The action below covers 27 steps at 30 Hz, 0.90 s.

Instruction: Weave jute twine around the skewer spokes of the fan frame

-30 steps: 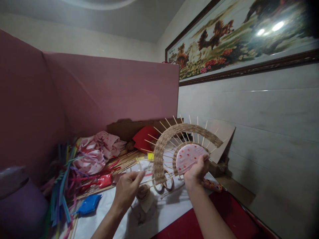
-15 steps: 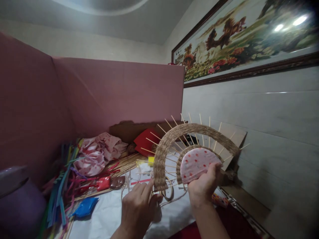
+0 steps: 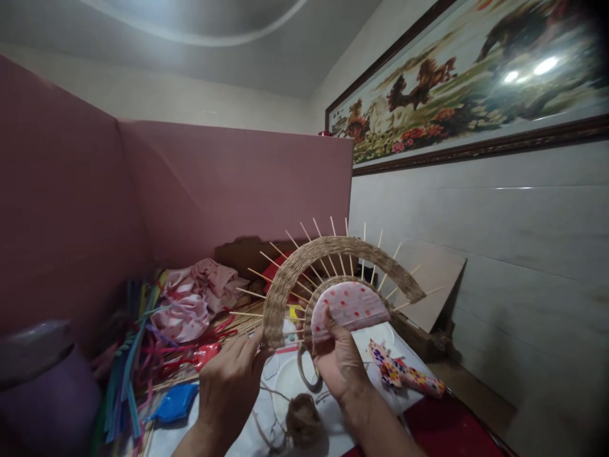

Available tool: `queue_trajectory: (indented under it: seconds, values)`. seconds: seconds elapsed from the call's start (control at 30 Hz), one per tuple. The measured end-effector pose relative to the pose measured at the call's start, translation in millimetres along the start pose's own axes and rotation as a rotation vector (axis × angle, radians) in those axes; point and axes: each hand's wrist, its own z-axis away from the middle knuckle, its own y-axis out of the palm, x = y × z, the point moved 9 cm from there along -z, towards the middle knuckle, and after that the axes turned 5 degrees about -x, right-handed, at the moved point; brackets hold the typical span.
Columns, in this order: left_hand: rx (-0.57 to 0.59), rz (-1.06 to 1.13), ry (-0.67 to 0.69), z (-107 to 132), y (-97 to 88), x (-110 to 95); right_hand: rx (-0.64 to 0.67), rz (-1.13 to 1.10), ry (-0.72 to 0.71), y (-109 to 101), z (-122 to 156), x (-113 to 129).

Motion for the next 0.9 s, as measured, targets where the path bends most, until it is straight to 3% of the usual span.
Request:
queue_trajectory:
  seconds: [0.07,0.2,0.37,0.6,0.8,0.9]
  values:
    - [-0.01,0.015,-0.025,0,-1.4,6,0.077,0.039,-0.015,10,2,-2]
    - [-0.004,0.085,-0.055,-9,1.3,8,0.114,0.073,-0.088,17,1,3]
    - [0.053,0.12,-0.075,-18,11.3,5,0.235,0.11,-0.058,26,-2,-8]
    - [0.146,0.201,-0.176,1,35.5,10,0.257,0.2,0.028,5,-6,-26]
    - [0.125,0.553,-0.487,19,50.9,35,0.172,0.261,0.006,-7,-14,-23]
    - [0.123,0.558,-0.521,22,52.9,39,0.141,0.274,-0.006,-10,-19,-22]
